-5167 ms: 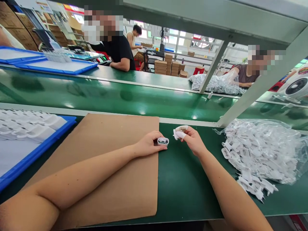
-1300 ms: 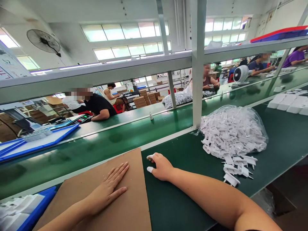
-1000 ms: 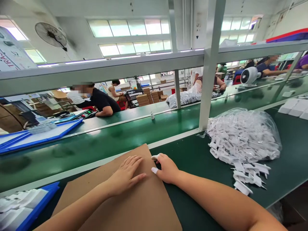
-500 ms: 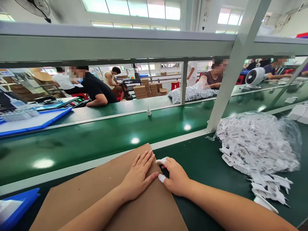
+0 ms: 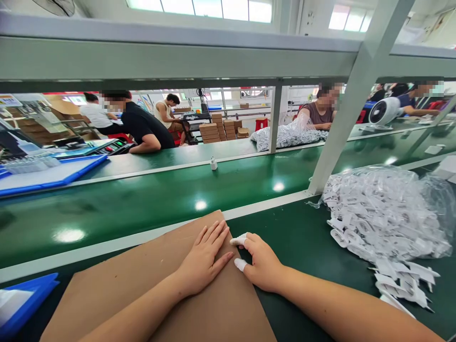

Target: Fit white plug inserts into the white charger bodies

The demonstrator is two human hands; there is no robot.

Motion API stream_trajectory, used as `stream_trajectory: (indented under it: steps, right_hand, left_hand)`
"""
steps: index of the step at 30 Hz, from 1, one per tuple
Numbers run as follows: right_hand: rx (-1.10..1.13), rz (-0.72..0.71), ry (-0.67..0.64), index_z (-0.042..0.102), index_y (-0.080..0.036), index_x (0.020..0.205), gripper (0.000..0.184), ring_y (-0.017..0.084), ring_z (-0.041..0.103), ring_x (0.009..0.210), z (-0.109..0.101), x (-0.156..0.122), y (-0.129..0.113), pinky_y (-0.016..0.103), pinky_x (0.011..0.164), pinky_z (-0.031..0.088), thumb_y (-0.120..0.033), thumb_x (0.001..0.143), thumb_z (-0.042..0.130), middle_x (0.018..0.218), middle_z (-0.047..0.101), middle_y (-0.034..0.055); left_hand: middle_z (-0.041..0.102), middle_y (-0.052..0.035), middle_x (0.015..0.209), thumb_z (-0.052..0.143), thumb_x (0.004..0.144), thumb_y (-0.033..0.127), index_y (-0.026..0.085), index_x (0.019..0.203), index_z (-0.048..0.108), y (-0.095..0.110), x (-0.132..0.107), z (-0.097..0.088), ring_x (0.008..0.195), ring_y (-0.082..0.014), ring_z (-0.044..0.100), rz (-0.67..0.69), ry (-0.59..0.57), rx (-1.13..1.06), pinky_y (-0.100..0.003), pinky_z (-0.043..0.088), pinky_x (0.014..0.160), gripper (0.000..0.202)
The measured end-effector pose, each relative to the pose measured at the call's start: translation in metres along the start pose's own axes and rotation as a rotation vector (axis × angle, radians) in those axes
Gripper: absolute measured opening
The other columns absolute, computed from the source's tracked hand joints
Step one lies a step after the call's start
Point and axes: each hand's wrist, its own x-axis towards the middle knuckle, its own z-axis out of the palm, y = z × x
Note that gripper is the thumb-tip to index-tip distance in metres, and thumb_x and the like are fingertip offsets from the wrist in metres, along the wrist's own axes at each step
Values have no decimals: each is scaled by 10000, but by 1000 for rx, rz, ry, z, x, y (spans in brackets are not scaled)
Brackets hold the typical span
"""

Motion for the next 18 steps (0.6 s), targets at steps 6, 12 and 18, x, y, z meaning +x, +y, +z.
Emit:
stream_trajectory:
  steps: [6,12,18]
  right_hand:
    - [-16,-34,17,644,-268,1264,412,261,589,1117,-1,1,1,480,999,498,-163,867,631,1180,665,69]
    - [-11,-41,7,645,-263,1271,419,260,595,1131,-2,0,1,483,1012,499,-157,866,635,1191,668,75]
    - [-11,-68,17,666,-275,1241,389,266,599,1163,-1,0,0,492,1033,496,-159,871,640,1196,674,76]
  left_hand:
    - [244,-81,1707,306,1065,647,212,1627,341,0,0,-2,1598,-299,204,6,-23,-9,-564,225,1309,712]
    - [266,-92,1700,326,1067,636,207,1622,355,0,0,-3,1594,-301,215,11,-12,-22,-569,225,1305,702]
    - [269,-84,1702,332,1062,642,226,1623,353,-1,0,-1,1591,-305,226,-2,-14,-18,-563,219,1309,699]
